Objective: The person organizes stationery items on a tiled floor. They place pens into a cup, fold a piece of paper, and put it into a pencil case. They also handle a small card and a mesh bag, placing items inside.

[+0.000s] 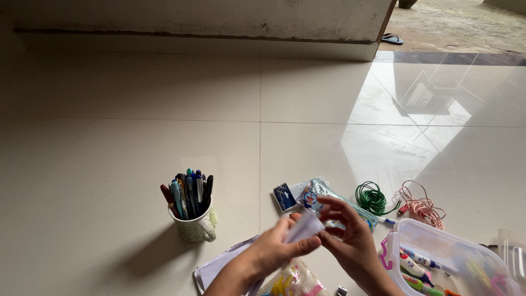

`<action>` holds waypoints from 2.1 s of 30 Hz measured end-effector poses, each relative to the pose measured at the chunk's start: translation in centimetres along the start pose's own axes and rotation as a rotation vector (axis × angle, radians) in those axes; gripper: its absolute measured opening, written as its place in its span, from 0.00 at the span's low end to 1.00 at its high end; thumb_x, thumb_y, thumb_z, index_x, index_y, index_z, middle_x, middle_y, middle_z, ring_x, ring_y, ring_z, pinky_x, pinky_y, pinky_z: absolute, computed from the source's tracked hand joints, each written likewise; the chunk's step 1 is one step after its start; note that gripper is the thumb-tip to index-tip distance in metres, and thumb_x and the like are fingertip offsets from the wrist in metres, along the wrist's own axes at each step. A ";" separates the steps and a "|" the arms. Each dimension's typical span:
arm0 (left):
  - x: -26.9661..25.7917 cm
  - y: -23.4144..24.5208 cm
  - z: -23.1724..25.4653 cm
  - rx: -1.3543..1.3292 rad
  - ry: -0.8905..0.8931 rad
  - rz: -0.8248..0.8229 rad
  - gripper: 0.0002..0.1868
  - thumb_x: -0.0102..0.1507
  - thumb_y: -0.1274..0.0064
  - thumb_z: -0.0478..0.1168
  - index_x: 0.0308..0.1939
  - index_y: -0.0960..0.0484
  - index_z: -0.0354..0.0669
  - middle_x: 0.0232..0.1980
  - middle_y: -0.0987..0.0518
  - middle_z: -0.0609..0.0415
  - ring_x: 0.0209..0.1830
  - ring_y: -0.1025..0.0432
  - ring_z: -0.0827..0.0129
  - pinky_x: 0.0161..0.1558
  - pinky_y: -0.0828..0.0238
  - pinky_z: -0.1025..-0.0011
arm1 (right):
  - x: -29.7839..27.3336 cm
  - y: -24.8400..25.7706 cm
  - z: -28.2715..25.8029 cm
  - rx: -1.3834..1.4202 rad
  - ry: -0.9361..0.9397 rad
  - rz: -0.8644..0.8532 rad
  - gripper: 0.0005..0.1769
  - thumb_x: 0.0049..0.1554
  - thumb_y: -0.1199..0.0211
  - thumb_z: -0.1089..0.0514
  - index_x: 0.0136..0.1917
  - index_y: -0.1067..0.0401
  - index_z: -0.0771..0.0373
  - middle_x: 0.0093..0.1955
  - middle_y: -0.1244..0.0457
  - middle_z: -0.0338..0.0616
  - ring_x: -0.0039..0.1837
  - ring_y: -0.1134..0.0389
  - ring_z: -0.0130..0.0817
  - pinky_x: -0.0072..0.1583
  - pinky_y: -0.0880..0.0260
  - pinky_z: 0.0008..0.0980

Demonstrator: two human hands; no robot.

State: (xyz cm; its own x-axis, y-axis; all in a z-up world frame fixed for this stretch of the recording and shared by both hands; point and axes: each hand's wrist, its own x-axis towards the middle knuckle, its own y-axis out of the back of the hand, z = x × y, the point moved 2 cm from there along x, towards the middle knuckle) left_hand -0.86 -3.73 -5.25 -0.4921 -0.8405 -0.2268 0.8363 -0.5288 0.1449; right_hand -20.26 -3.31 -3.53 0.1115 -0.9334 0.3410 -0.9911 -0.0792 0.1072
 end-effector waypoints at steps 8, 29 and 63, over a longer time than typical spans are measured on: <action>0.6 -0.1 -1.6 -0.270 0.121 -0.122 0.28 0.72 0.59 0.59 0.56 0.22 0.35 0.41 0.18 0.51 0.36 0.23 0.75 0.39 0.25 0.74 | -0.6 0.7 3.3 0.143 -0.227 -0.019 0.11 0.56 0.32 0.63 0.52 0.24 0.70 0.45 0.28 0.44 0.51 0.27 0.29 0.53 0.24 0.29; -2.3 5.2 0.5 0.692 0.296 0.443 0.09 0.62 0.43 0.41 0.46 0.17 0.48 0.47 0.14 0.48 0.46 0.20 0.59 0.51 0.23 0.59 | -0.2 -0.3 1.5 0.126 -0.459 0.079 0.29 0.52 0.35 0.65 0.68 0.31 0.60 0.61 0.31 0.47 0.56 0.23 0.39 0.50 0.18 0.38; -0.1 4.8 -0.7 -0.440 0.022 0.614 0.24 0.64 0.46 0.51 0.58 0.23 0.38 0.53 0.17 0.42 0.58 0.27 0.57 0.65 0.38 0.62 | -17.9 30.3 -2.0 -0.963 -0.744 0.517 0.28 0.55 0.33 0.59 0.68 0.32 0.57 0.65 0.34 0.46 0.56 0.26 0.40 0.51 0.21 0.36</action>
State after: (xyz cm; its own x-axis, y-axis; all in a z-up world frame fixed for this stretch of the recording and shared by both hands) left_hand 3.42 -6.09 -5.18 0.0942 -0.9640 -0.2488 0.9804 0.1333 -0.1454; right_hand -52.13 11.72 -4.54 -0.6344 -0.7729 -0.0146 -0.4242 0.3323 0.8424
